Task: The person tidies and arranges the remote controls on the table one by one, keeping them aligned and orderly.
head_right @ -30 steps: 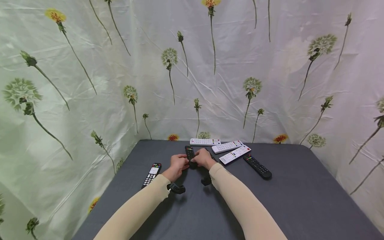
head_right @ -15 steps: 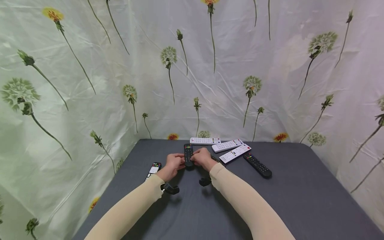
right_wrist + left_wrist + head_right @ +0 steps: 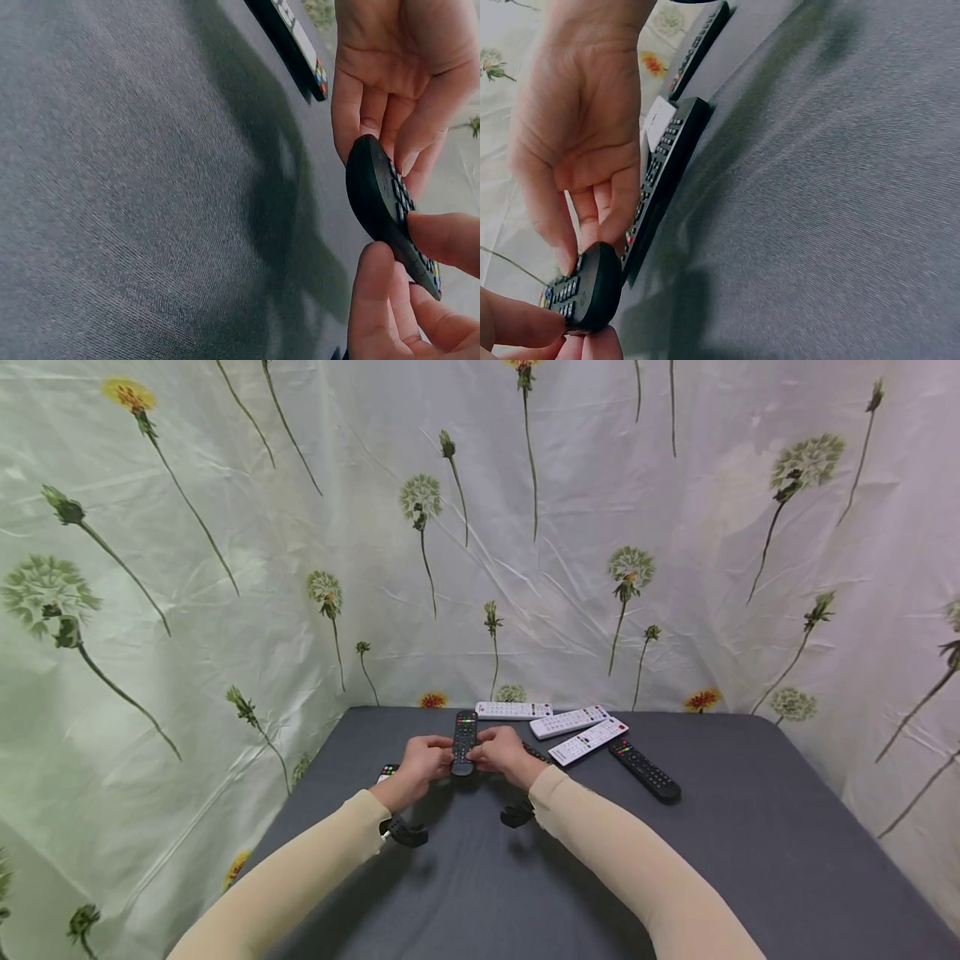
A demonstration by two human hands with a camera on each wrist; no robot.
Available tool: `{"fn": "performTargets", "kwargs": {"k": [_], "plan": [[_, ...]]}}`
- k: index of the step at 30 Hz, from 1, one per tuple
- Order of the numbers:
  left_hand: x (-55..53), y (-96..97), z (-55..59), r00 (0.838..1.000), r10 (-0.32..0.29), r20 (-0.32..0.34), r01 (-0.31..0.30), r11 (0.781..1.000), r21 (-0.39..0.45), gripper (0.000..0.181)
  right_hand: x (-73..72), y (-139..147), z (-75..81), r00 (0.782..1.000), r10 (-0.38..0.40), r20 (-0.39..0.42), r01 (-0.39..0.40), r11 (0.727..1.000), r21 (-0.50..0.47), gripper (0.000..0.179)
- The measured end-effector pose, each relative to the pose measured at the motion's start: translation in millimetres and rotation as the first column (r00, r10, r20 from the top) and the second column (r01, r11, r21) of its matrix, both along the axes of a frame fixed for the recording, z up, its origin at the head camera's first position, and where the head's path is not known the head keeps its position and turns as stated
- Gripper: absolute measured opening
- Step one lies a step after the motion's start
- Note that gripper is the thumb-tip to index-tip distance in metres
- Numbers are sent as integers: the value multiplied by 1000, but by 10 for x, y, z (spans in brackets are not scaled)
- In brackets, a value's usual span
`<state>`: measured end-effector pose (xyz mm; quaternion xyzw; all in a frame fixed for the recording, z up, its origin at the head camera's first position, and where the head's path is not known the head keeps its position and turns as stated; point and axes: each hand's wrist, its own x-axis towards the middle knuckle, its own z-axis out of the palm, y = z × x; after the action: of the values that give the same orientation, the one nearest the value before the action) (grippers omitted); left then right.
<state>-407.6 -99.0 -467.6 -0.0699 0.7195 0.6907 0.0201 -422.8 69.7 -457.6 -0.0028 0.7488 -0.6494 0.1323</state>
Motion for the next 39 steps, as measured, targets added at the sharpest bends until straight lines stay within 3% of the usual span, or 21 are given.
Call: {"fn": "performTargets", "kwargs": {"k": [11,17,23,29,34,39], "plan": [[168,-249,54,998,-21,63,23,999,-36,29,227,-130,115,993,114,37,-111,990,-88,44],[289,-419,78,995,-30,91,38,995,-88,30,363,-233,118,982,181,61,-173,978,-117,48],[404,-549,96,991,-44,130,58,993,-103,30,453,-307,132,968,225,109,-208,967,-145,50],[479,-623,140,990,-45,131,59,993,-106,40,524,-360,150,948,298,109,-282,949,-141,49],[527,-672,125,985,-39,166,60,991,-122,44,591,-402,103,926,352,133,-336,933,-128,50],[596,-708,91,982,-44,182,69,989,-132,44,615,-424,10,922,354,158,-335,933,-132,50]]}}
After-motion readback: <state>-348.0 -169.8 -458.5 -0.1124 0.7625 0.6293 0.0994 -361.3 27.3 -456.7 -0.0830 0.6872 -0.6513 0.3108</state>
